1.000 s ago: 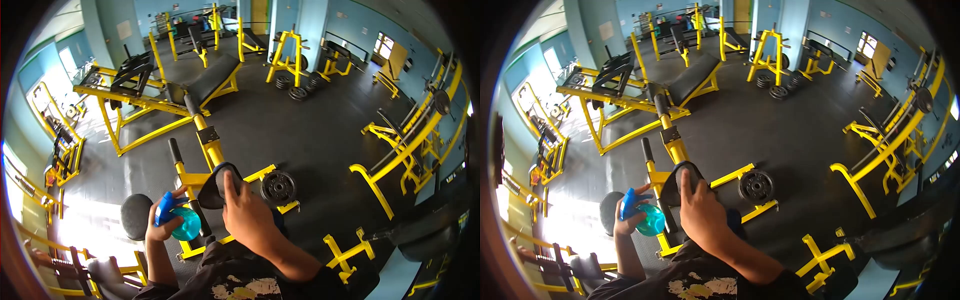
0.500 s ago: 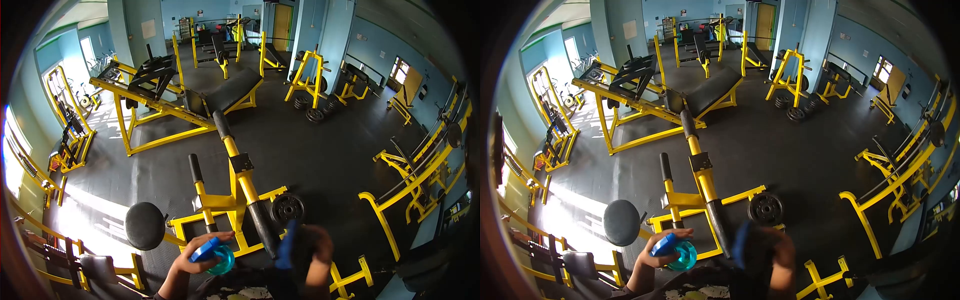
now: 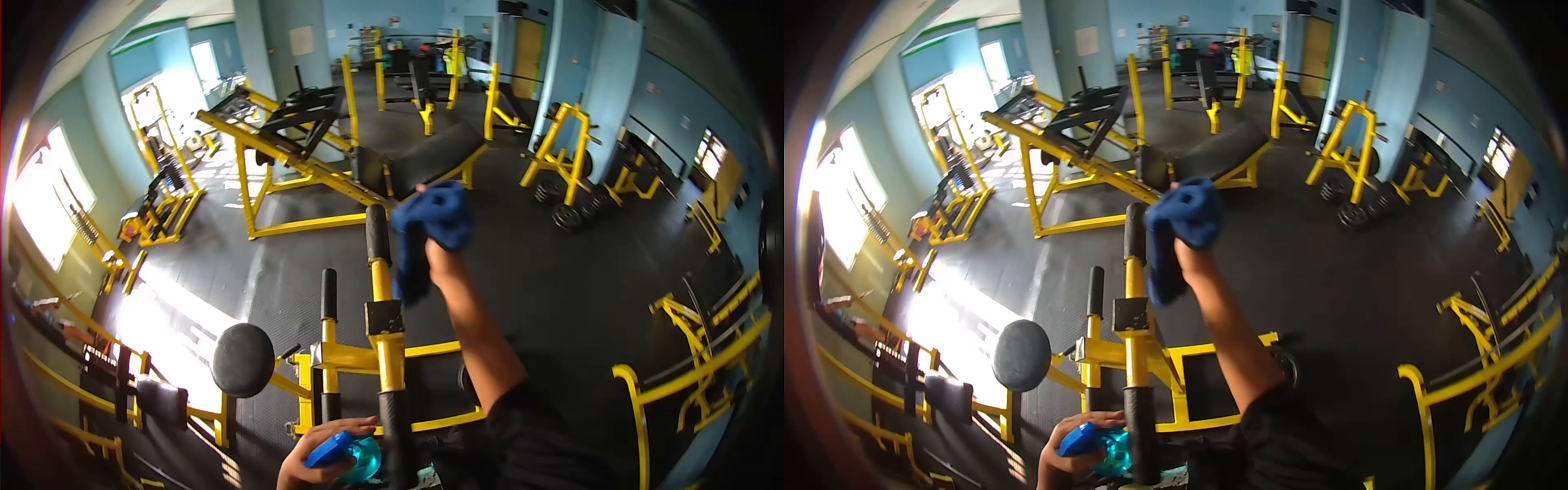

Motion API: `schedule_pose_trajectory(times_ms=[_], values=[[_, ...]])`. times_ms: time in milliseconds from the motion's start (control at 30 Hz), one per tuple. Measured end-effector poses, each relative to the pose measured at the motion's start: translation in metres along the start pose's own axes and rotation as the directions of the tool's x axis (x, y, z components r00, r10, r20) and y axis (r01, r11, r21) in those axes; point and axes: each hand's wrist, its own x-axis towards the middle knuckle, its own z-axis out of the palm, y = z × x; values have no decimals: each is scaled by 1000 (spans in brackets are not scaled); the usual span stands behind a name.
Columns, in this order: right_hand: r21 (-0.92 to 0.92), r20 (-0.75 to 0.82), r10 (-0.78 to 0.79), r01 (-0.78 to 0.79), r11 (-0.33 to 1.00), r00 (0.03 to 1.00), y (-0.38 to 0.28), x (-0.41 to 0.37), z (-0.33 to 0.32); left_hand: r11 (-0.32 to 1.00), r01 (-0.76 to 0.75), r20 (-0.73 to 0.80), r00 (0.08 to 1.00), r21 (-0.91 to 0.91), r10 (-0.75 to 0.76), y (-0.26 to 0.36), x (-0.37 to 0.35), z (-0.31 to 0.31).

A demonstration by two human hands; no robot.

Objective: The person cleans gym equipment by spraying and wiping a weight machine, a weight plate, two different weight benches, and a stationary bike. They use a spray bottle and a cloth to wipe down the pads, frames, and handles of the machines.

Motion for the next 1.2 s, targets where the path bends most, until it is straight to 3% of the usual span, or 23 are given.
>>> schedule_pose_trajectory(times_ms=[33, 67, 100, 167, 200, 233, 267, 300, 367, 400, 467, 533, 567, 633, 700, 733, 800, 867, 933, 1033, 1100, 1133, 1200], values=[[168, 123, 62, -82, 982, 990, 27, 2, 14, 1000, -3, -39, 999, 8, 3, -5, -2, 10], [109, 203, 186, -211, 972, 961, 79, -19, 28, 995, 3, -116, 993, 103, 9, -8, -6, 15], [281, 455, 311, -466, 839, 835, 57, -15, 30, 980, 18, -193, 981, 199, 21, -13, -9, 25], [-294, 500, 262, -122, 948, 826, 22, -6, 41, 983, -108, -331, 931, 147, 152, -48, -25, 45], [-260, 521, 250, -127, 957, 816, 13, -13, 41, 993, 110, -378, 918, -40, -117, -71, -43, 44], [-200, 458, 350, -289, 936, 817, 6, -28, 37, 920, 307, -371, 847, -242, -381, -81, -52, 49], [-137, 403, 459, -443, 886, 792, 0, -35, 34, 860, 502, -432, 757, -94, -490, -31, -20, 80], [-124, 430, 464, -459, 880, 774, -6, -35, 26, 856, 505, -459, 737, -114, -496, -38, -18, 96], [256, 647, 509, -791, 555, 567, -11, -30, 6, 967, 253, -701, 688, -12, -188, -68, -21, 116], [261, 619, 527, -785, 562, 582, -9, -26, 8, 973, 232, -648, 741, 0, -177, -98, -40, 108], [251, 573, 613, -829, 500, 544, 3, -10, 26, 983, 179, -684, 721, 28, -112, -90, -19, 127], [369, 568, 564, -798, 477, 600, 35, -4, 49, 986, 162, -699, 709, 34, -92, -95, -15, 138], [387, 586, 605, -842, 376, 539, 42, -3, 53, 992, 127, -703, 706, 9, -85, -115, -18, 132], [323, 537, 655, -847, 422, 531, 38, -14, 46, 998, 47, -704, 708, -31, -55, -124, -10, 131], [493, 478, 662, -800, 342, 578, 23, -20, 26, 980, 144, -671, 715, -134, -197, -113, 4, 131], [402, 372, 647, -744, 533, 665, 21, -29, 10, 979, 148, -667, 717, -141, -204, -117, 8, 130], [232, 329, 772, -839, 492, 544, 42, -51, -33, 991, 91, -583, 802, -97, -131, -128, 15, 122], [85, 400, 697, -781, 618, 595, 34, -71, -75, 991, 135, -527, 841, -9, -120, -129, 29, 117], [61, 447, 725, -827, 559, 523, 21, -98, -114, 987, 158, -451, 883, 19, -132, -137, 39, 119], [228, 315, 726, -791, 568, 611, -14, -106, -152, 979, 194, -380, 912, 67, -155, -133, 72, 124], [48, 341, 541, -589, 807, 769, -18, -101, -191, 975, 210, -371, 913, 75, -168, -131, 92, 130], [50, 348, 541, -591, 805, 766, -23, -99, -201, 986, 144, -312, 943, 79, -113, -138, 99, 131], [-214, 710, 514, -547, 809, 482, -34, -89, -214, 978, 54, -154, 988, 199, -23, -135, 119, 129]])
